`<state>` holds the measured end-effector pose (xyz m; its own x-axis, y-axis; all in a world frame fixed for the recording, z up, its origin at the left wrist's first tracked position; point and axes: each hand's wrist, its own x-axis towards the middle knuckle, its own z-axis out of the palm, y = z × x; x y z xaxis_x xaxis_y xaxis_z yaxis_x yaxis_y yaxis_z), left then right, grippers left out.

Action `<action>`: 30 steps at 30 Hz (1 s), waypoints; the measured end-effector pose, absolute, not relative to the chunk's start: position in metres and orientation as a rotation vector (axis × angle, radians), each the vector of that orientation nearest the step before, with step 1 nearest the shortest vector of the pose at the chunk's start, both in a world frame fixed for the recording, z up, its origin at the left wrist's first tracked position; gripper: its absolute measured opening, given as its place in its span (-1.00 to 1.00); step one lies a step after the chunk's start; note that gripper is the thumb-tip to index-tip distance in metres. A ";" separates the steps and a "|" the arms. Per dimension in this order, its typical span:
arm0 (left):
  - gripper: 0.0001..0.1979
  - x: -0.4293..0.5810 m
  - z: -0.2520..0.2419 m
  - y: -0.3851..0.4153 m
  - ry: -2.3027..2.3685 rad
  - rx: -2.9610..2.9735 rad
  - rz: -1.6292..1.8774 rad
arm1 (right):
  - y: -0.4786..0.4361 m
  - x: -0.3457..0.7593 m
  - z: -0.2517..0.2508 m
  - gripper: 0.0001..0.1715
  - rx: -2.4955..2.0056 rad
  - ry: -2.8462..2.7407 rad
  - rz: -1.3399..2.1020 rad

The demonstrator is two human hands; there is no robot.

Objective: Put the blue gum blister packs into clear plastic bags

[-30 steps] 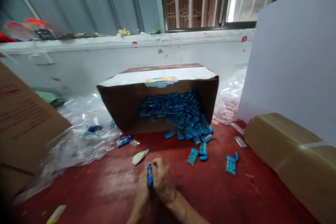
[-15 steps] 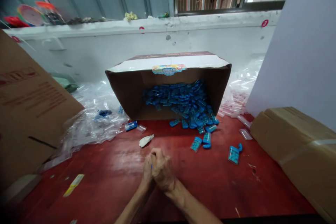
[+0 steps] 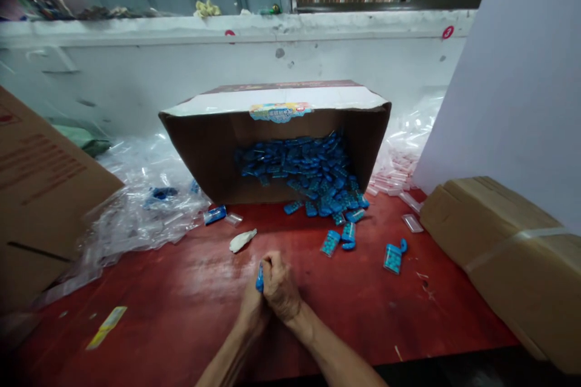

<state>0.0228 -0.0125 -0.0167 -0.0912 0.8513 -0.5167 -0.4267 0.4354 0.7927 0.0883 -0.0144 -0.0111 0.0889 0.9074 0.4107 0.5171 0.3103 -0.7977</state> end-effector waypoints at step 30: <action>-0.62 -0.002 -0.011 0.025 1.689 1.683 0.746 | 0.006 0.107 -0.008 -0.75 -1.638 -1.846 0.352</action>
